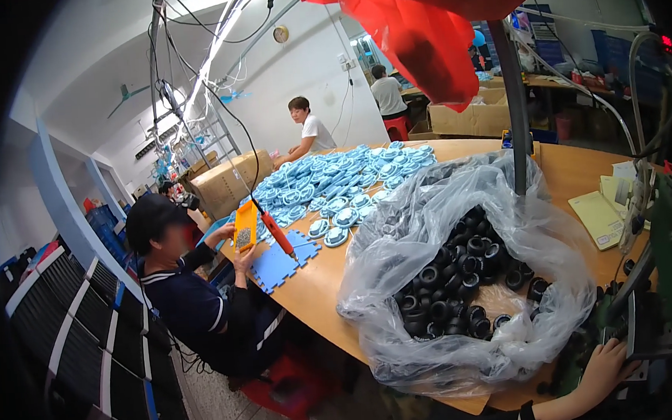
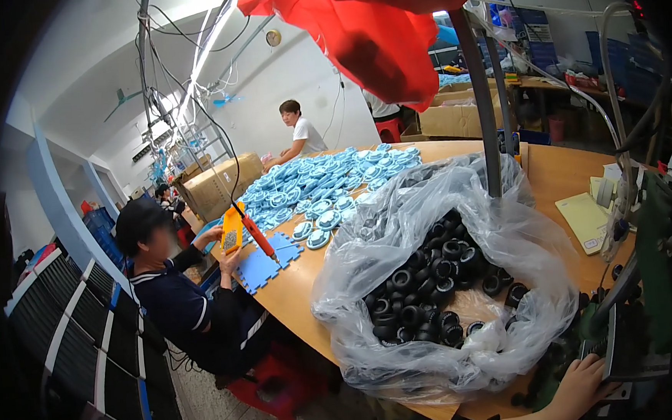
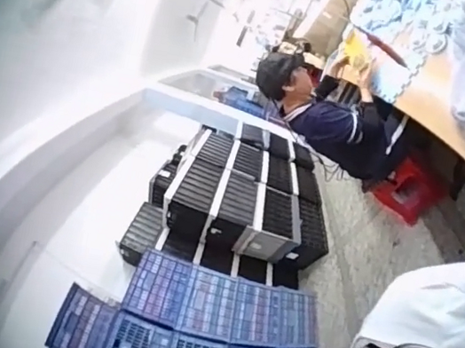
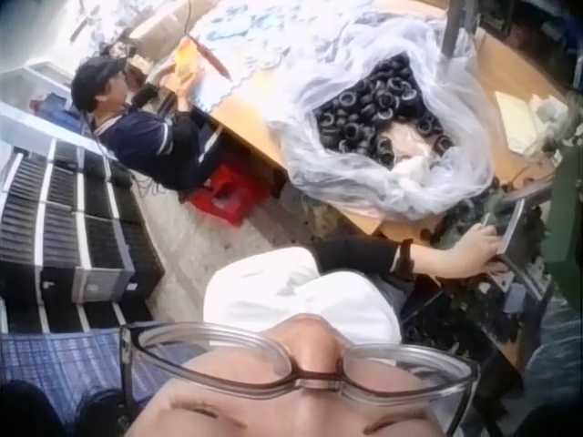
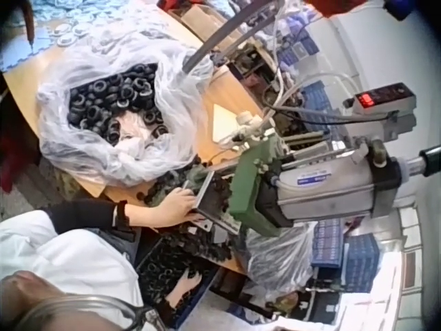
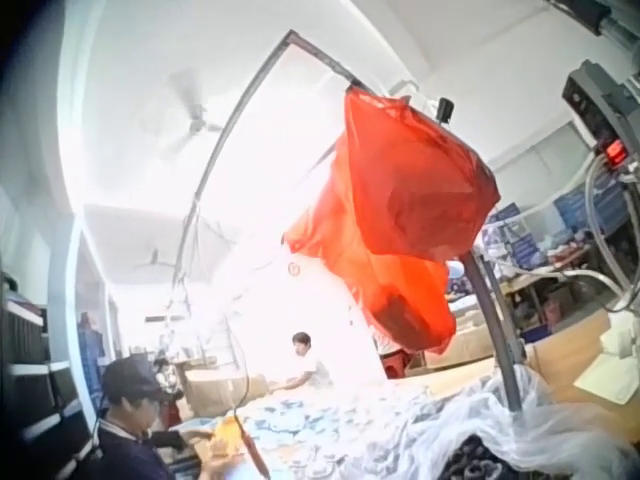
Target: The person is using a small press machine to assemble or stamp black circular toy parts, likely tires or rollers.
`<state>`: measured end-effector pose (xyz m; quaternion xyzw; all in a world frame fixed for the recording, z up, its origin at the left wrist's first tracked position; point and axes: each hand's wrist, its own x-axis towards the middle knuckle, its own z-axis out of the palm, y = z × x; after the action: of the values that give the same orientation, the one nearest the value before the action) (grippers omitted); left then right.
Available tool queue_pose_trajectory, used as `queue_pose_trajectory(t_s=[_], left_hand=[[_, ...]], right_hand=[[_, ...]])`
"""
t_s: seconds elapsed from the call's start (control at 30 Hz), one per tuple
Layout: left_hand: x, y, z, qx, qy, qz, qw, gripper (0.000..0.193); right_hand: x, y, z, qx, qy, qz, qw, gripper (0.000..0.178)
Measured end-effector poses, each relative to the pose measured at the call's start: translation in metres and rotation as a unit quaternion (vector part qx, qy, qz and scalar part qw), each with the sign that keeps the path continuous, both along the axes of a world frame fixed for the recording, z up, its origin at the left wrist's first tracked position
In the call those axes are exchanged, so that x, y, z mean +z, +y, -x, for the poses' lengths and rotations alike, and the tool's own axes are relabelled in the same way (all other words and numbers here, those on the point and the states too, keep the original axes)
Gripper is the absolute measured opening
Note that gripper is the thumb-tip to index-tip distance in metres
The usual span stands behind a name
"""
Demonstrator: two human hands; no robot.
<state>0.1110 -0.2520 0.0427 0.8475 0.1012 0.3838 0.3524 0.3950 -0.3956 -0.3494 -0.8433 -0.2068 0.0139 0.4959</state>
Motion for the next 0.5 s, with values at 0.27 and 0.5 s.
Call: queue_pose_trajectory(t_s=[0.27, 0.5], left_hand=[[-0.010, -0.020, -0.005, 0.030, -0.048, -0.054, 0.997, 0.034], [-0.005, 0.010, 0.037, -0.061, -0.076, 0.094, 0.991, 0.058]], right_hand=[[0.000, -0.105, -0.107, -0.030, -0.169, 0.011, 0.985, 0.048], [0.252, -0.078, 0.068, 0.031, -0.186, 0.080, 0.979, 0.045]])
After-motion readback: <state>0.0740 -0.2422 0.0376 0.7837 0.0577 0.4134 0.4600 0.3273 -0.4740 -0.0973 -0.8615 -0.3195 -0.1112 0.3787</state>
